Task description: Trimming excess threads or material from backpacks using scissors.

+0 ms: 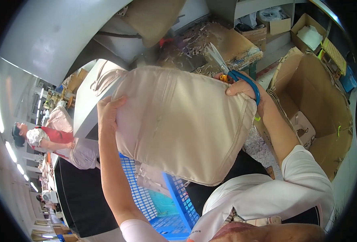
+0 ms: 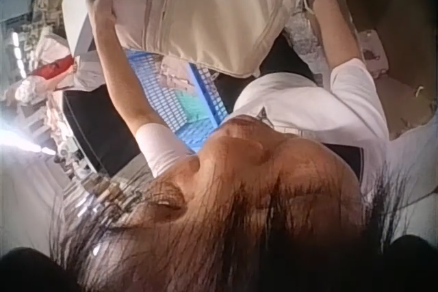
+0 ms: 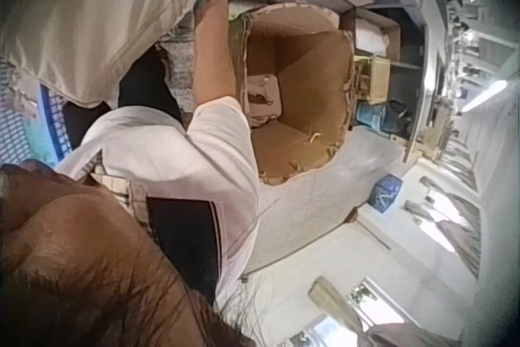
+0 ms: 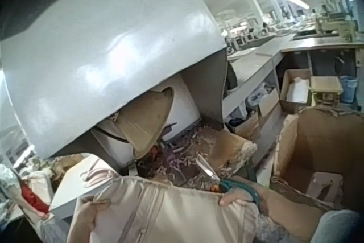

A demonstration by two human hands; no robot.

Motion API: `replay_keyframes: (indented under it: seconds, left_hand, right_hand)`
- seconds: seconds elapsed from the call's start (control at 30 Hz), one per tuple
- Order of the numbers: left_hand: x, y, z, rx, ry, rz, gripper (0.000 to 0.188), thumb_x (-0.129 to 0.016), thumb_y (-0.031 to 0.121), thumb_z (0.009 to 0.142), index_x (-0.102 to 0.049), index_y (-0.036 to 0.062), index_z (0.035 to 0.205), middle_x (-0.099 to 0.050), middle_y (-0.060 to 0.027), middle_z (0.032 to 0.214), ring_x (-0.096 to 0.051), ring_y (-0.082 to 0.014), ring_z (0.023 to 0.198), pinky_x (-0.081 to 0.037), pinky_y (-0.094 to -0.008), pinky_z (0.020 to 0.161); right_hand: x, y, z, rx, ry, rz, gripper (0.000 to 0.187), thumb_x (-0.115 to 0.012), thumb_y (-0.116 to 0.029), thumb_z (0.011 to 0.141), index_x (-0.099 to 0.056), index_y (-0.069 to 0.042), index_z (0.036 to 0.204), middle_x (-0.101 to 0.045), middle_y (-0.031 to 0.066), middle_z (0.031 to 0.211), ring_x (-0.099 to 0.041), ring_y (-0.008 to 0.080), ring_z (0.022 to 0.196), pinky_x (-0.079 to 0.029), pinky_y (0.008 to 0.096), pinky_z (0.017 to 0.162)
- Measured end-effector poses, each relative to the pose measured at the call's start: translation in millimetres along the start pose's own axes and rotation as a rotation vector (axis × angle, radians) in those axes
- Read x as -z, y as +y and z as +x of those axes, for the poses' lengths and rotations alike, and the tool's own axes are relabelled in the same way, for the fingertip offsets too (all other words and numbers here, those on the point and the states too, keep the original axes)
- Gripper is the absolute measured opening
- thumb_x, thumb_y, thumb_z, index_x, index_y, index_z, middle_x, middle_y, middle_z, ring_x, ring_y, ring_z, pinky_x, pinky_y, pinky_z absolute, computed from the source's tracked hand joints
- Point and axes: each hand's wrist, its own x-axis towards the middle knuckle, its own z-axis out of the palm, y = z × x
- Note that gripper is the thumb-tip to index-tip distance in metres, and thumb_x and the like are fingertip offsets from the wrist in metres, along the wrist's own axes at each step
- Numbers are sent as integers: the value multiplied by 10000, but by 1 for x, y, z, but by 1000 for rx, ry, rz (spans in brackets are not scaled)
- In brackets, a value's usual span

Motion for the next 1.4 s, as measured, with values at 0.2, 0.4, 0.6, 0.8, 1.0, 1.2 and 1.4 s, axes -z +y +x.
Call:
replay_keyframes:
  seconds: [0.2, 0.4, 0.6, 0.8, 1.0, 1.2, 1.4]
  left_hand:
    - [-22, 11, 13, -74, 9, -15, 229, -676, 47, 656, -618, -78, 839, -610, -113, 737, -575, -169, 620, -455, -275, 594]
    - [-27, 6, 29, -79, -9, -82, 213, -681, 30, 638, -621, -89, 804, -606, -114, 724, -571, -180, 606, -453, -280, 589]
    - [-40, 12, 28, -112, -14, -101, 206, -681, 21, 614, -621, -95, 774, -601, -125, 689, -570, -186, 572, -465, -295, 561]
    - [-41, 9, 34, -102, 8, -66, 201, -683, 19, 614, -622, -94, 769, -606, -136, 700, -574, -189, 574, -467, -299, 563]
    - [-45, 10, 35, -82, -7, -73, 182, -680, 16, 619, -624, -83, 762, -604, -122, 697, -572, -185, 581, -460, -298, 582]
    - [-43, 7, 40, -95, 14, -58, 171, -676, 7, 618, -625, -84, 754, -601, -117, 685, -566, -178, 570, -459, -297, 559]
    - [-51, 7, 31, -109, -3, -73, 173, -670, 6, 620, -624, -83, 761, -599, -111, 684, -562, -167, 570, -454, -288, 551]
  right_hand:
    - [19, -7, 4, 19, 0, 82, 547, -587, 5, 562, -510, 9, 1104, -580, 107, 987, -578, 207, 873, -434, 303, 853]
    - [29, -3, 14, -17, -9, 112, 557, -620, 1, 574, -508, 6, 1120, -584, 114, 1010, -585, 207, 872, -447, 315, 840]
    - [37, -4, 14, 16, -41, 85, 542, -622, -9, 584, -518, 8, 1115, -595, 121, 1012, -599, 208, 857, -451, 314, 840]
    - [41, -6, 14, 2, -29, 96, 539, -625, -14, 583, -521, 11, 1111, -593, 125, 1019, -600, 211, 869, -451, 317, 849]
    - [50, 0, 22, -15, -36, 130, 533, -614, -6, 584, -522, 9, 1109, -593, 126, 1018, -601, 211, 867, -458, 314, 840]
    - [46, -3, 20, 13, -49, 95, 505, -609, -15, 596, -531, 9, 1094, -595, 122, 1007, -597, 195, 865, -458, 302, 827]
    - [47, 1, 11, 11, -15, 92, 503, -599, -19, 601, -529, 9, 1099, -596, 114, 1001, -595, 190, 857, -453, 298, 827]
